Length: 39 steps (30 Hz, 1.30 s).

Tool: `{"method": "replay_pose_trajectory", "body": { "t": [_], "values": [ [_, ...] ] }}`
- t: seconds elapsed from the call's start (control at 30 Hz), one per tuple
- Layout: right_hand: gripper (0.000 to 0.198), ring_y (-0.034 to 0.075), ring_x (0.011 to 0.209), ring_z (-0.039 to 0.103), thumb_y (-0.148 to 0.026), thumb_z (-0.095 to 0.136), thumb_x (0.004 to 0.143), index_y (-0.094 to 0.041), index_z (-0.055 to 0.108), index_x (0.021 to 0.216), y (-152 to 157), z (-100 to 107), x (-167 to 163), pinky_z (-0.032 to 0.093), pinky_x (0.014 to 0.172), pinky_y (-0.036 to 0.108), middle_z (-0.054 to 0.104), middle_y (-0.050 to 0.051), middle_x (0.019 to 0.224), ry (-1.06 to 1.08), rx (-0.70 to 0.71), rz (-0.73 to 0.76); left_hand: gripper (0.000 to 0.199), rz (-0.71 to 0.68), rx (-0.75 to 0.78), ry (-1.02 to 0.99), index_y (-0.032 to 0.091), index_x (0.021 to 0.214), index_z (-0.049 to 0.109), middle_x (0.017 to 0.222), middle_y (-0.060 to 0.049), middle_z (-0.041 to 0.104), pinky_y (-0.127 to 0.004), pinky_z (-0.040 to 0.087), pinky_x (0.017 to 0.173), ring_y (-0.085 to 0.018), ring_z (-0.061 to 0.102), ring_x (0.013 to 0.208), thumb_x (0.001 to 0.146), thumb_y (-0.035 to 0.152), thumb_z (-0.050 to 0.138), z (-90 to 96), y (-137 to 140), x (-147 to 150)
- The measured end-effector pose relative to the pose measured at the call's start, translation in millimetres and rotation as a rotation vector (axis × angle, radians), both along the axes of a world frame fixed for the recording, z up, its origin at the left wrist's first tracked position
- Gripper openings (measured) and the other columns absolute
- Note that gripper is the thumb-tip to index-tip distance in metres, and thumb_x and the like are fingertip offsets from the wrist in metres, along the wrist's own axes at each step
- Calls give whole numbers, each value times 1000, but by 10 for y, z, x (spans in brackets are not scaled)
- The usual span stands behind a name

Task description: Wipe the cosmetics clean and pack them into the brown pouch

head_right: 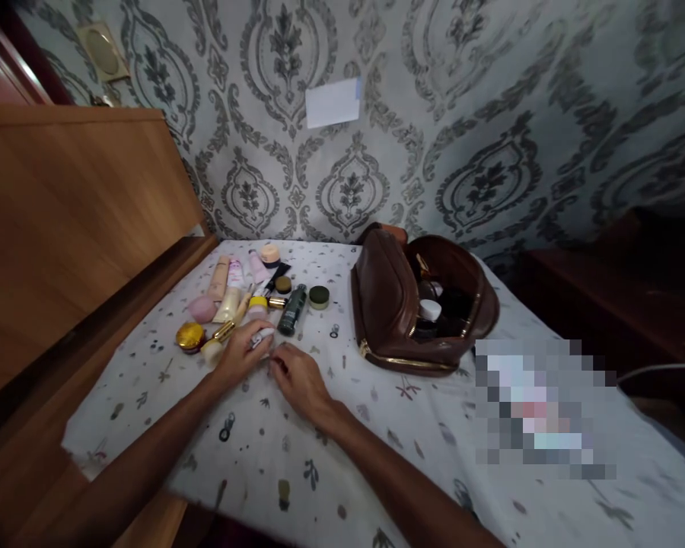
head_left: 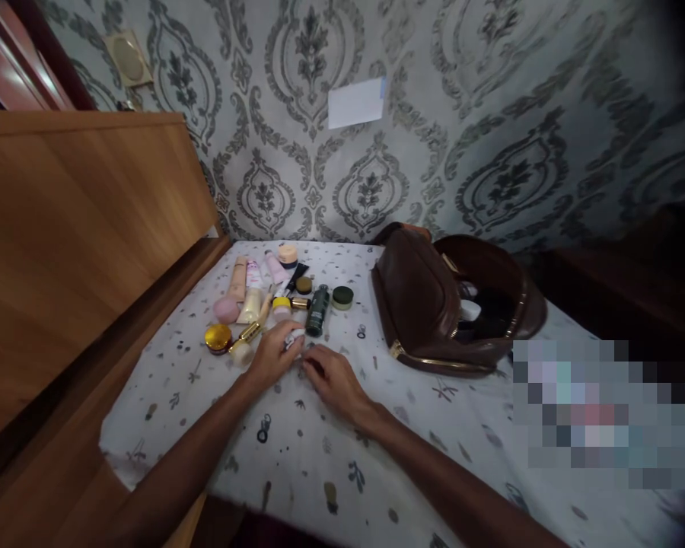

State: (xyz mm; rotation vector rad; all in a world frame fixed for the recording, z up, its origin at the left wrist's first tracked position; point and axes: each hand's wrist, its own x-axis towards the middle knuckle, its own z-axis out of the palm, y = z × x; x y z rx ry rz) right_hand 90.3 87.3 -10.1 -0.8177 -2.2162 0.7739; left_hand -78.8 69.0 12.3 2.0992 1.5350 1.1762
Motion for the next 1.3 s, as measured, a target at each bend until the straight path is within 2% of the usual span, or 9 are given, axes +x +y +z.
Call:
{"method": "replay_pose_trajectory", "body": {
  "t": [0.13, 0.3, 0.43, 0.9, 1.0, 1.13, 1.23, 1.3],
  "values": [
    [14, 17, 78, 61, -12, 54, 89, -19, 65, 85, -37, -119, 26, 46, 73, 28, 65, 4, 84, -5, 8, 96, 16, -30, 9, 62, 17, 100, 61, 94, -7, 68, -30, 48, 83, -20, 63, 90, 93, 26, 49, -34, -25, -47],
    [14, 19, 85, 63, -13, 53, 89, -19, 66, 88, -2, -111, 40, 48, 78, 30, 68, 5, 90, 37, -33, 125, 17, -60, 42, 180, 19, 101, 62, 96, -6, 67, -30, 49, 83, -19, 63, 91, 93, 23, 48, -97, -6, -43],
    [14, 19, 83, 63, -13, 52, 89, -19, 65, 87, 6, -118, 28, 48, 76, 30, 68, 5, 88, 66, -38, 130, 19, -72, 65, 266, 20, 103, 62, 97, -6, 67, -28, 49, 81, -18, 63, 91, 94, 23, 46, -139, -6, -42],
    [14, 17, 78, 60, -15, 53, 89, -18, 66, 84, -3, -91, 26, 46, 73, 29, 66, 4, 84, 35, -51, 104, 18, -29, 41, 330, 19, 102, 63, 97, -6, 68, -28, 49, 79, -19, 64, 90, 94, 23, 47, -131, -12, -44],
    [15, 17, 76, 60, -14, 53, 88, -18, 67, 84, -6, -93, 29, 46, 73, 29, 66, 4, 82, 20, -44, 99, 20, 73, 82, 356, 19, 103, 64, 98, -7, 69, -29, 48, 81, -20, 64, 92, 95, 24, 46, -67, -24, -91],
    [15, 16, 76, 60, -14, 54, 88, -18, 68, 86, -11, -81, 31, 46, 71, 28, 66, 3, 82, 22, -47, 97, 23, 369, 104, 438, 19, 105, 64, 104, -8, 70, -30, 46, 82, -22, 64, 97, 95, 26, 45, 111, -58, -227],
    [15, 16, 75, 60, -12, 55, 87, -17, 68, 86, -13, -74, 31, 46, 71, 28, 66, 3, 82, 13, -49, 88, 28, 596, 30, 512, 18, 108, 64, 106, -11, 69, -31, 45, 80, -24, 64, 97, 97, 31, 41, 271, -105, -325],
    [15, 16, 75, 60, -11, 55, 86, -17, 69, 86, -14, -70, 33, 46, 72, 28, 67, 4, 83, 9, -51, 86, 30, 684, -54, 560, 19, 110, 63, 110, -11, 69, -33, 46, 79, -26, 65, 99, 98, 31, 39, 359, -135, -370]
  ]
}}
